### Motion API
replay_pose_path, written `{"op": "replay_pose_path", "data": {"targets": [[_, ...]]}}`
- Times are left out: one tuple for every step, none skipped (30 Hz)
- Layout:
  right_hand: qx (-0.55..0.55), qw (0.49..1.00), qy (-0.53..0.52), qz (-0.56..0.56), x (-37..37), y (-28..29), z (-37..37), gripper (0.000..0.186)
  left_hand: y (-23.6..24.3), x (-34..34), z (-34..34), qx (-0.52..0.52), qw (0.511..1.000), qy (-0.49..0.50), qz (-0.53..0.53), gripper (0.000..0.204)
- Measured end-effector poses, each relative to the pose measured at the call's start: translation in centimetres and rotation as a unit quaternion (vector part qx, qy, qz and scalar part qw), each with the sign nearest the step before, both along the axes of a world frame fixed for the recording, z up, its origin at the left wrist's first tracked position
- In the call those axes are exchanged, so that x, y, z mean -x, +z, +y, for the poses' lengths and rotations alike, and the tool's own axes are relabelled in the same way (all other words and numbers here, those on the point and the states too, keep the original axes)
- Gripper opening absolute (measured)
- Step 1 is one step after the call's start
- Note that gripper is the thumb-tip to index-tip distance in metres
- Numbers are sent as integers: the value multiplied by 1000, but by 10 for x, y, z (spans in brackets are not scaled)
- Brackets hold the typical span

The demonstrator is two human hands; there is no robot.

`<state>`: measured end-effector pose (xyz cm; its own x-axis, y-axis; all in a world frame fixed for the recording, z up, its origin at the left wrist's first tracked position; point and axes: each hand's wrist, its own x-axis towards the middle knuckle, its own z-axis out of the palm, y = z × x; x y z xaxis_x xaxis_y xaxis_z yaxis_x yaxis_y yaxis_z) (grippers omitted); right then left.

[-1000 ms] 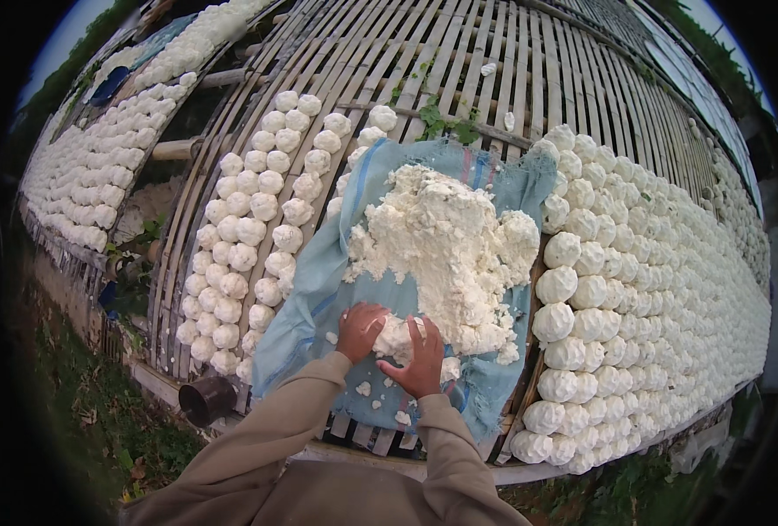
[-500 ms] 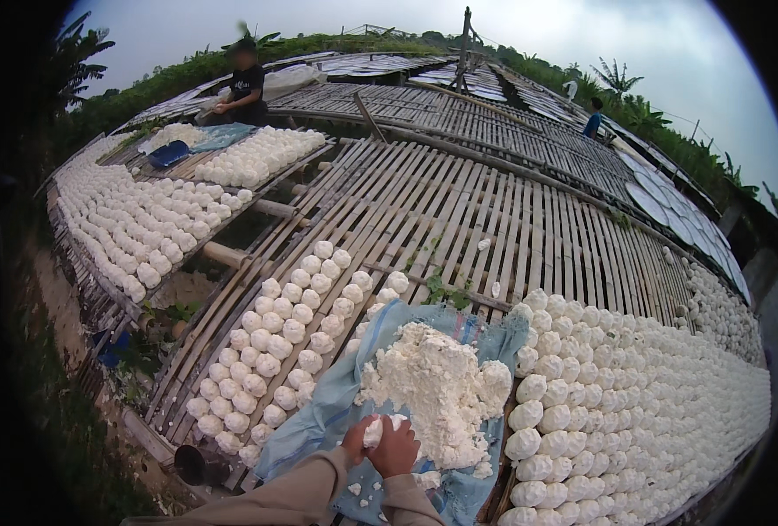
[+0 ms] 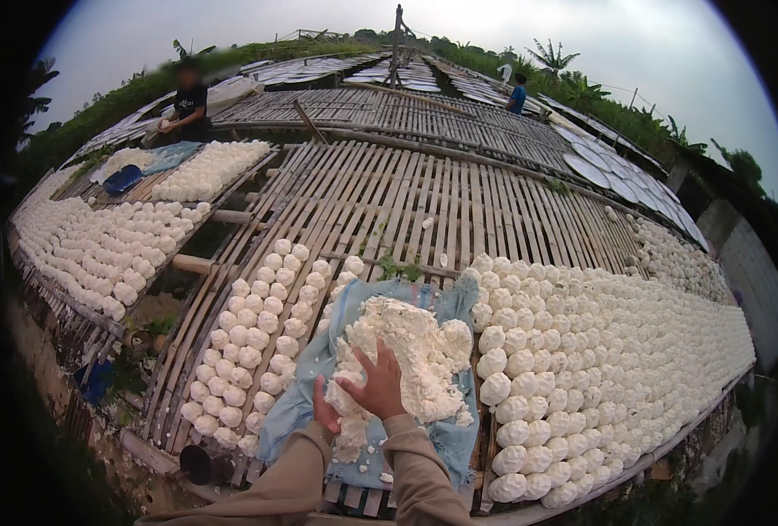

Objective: The person repeatedly scoops a white crumbly mass from a cloth, rolls it into a ball between both hands, and places the formed ball onto a bamboo rack. The process continues in a steady rhythm, adding to a growing array of identical white balls.

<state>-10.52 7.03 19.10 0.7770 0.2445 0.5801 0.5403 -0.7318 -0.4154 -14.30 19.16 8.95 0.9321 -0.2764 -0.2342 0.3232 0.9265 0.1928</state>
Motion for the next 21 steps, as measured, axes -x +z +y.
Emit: {"op": "replay_pose_path", "data": {"targets": [[-47, 997, -50, -31, 2, 7, 0, 42, 0, -2, 4, 35, 997, -55, -34, 70], [-120, 983, -129, -57, 4, 13, -1, 41, -1, -2, 4, 55, 993, -95, -38, 70], [-168, 981, -80, -59, 6, 16, -1, 37, 0, -3, 6, -35, 995, -91, 5, 68], [-229, 972, -41, -45, 10, 18, 0, 34, 2, -3, 3, -84, 994, -72, -19, 66], [-213, 974, -17, 73, 11, 19, -1, 34, 4, -1, 4, -83, 996, -18, 17, 58], [-170, 958, 26, 227, 16, 17, 1, 33, 7, 2, -1, -98, 995, -10, -15, 65], [-172, 946, 78, 264, 18, 15, -1, 34, 8, 7, -3, -156, 987, 17, -30, 72], [-126, 982, 42, 135, 22, 12, -1, 36, 10, 15, -6, -116, 993, 32, 4, 67], [-81, 996, -12, 31, 27, 10, -2, 39, 10, 23, -7, -83, 995, 39, 41, 63], [-44, 995, -84, -42, 31, 8, -4, 42, 11, 34, -8, -57, 994, 44, 86, 59], [-132, 983, -124, -40, 38, 5, -4, 43, 11, 36, -11, 16, 998, -57, -21, 70], [-289, 946, -132, -59, 44, 3, -6, 42, 9, 44, -13, 4, 999, -32, 5, 75], [-204, 975, -91, 8, 52, -1, -5, 39, 7, 46, -19, -21, 1000, -3, 19, 80], [-118, 987, -58, 95, 61, -7, -4, 36, 5, 47, -24, -57, 998, 25, 26, 86], [-213, 962, -74, 157, 62, -14, -8, 37, 1, 51, -22, -106, 994, 42, 0, 88], [-217, 966, -20, 137, 71, -25, -6, 38, -4, 52, -25, -132, 990, 52, 17, 91], [-210, 969, 40, 124, 63, -36, -13, 39, -9, 59, -16, -47, 997, 24, 48, 88], [-216, 963, 92, 130, 64, -53, -16, 40, -14, 65, -11, 27, 996, 3, 88, 86], [-123, 991, 27, 44, 60, -71, -22, 43, -19, 71, -2, 32, 990, -18, 139, 81], [-205, 970, 28, 126, 50, -89, -32, 43, -25, 78, 8, 25, 992, -52, 110, 80], [-245, 941, 19, 234, 40, -108, -37, 45, -30, 81, 17, 12, 992, -76, 96, 80]]}}
